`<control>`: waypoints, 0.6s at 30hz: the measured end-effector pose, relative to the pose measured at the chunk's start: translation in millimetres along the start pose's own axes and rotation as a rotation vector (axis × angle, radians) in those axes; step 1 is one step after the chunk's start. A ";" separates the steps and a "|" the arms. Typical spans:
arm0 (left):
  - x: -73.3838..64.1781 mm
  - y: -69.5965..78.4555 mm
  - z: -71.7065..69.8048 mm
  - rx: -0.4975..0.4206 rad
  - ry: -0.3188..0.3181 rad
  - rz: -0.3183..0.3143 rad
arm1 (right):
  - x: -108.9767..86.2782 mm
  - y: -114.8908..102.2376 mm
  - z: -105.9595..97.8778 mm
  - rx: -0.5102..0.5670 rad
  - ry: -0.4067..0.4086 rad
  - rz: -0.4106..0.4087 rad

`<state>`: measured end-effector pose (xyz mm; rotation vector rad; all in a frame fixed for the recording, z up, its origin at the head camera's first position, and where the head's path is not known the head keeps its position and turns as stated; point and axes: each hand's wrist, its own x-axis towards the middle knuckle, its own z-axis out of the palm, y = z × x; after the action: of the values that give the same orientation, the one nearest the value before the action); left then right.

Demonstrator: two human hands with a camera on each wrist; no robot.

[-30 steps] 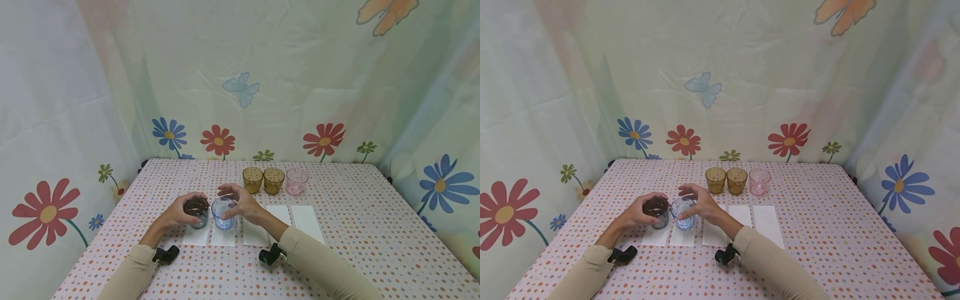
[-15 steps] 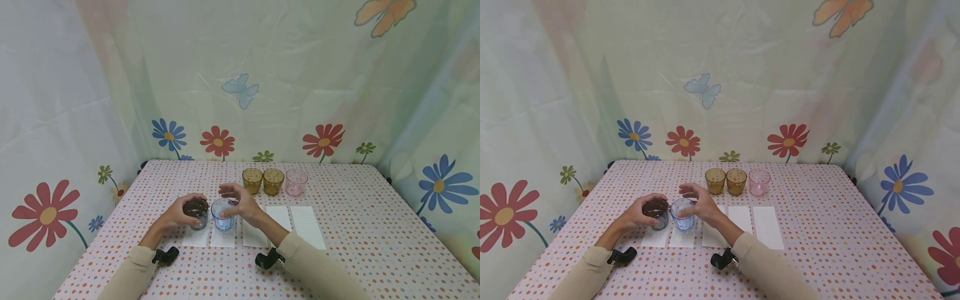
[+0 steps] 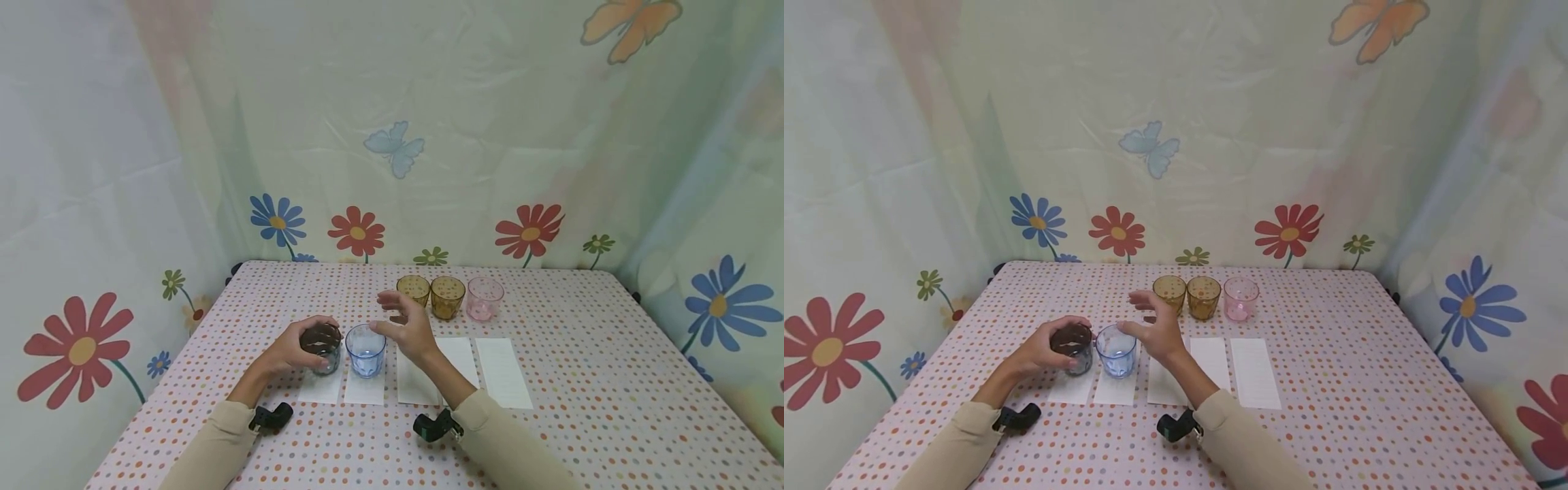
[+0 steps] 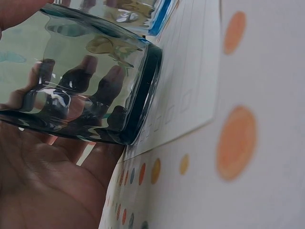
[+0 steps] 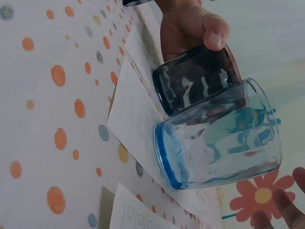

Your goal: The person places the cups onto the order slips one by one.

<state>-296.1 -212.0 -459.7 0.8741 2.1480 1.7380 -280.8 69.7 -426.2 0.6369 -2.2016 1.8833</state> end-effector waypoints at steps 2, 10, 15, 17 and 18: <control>0.1 0.3 1.2 0.002 0.004 -0.002 | -2.3 -0.8 -3.2 -0.018 0.053 0.001; 0.2 2.5 1.7 0.007 0.008 -0.001 | -4.7 1.9 -13.0 -0.012 0.172 0.067; 0.0 3.1 2.5 0.008 0.008 -0.016 | -3.6 3.5 -16.7 -0.024 0.235 0.079; 0.0 2.7 2.3 0.004 0.006 -0.016 | -2.5 2.9 -18.1 -0.029 0.261 0.076; -0.1 2.7 2.0 0.002 0.006 -0.015 | -2.0 2.3 -18.9 -0.030 0.271 0.074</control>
<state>-294.1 -210.1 -457.7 0.8523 2.1544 1.7342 -282.7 88.7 -425.6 0.2776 -2.0997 1.8429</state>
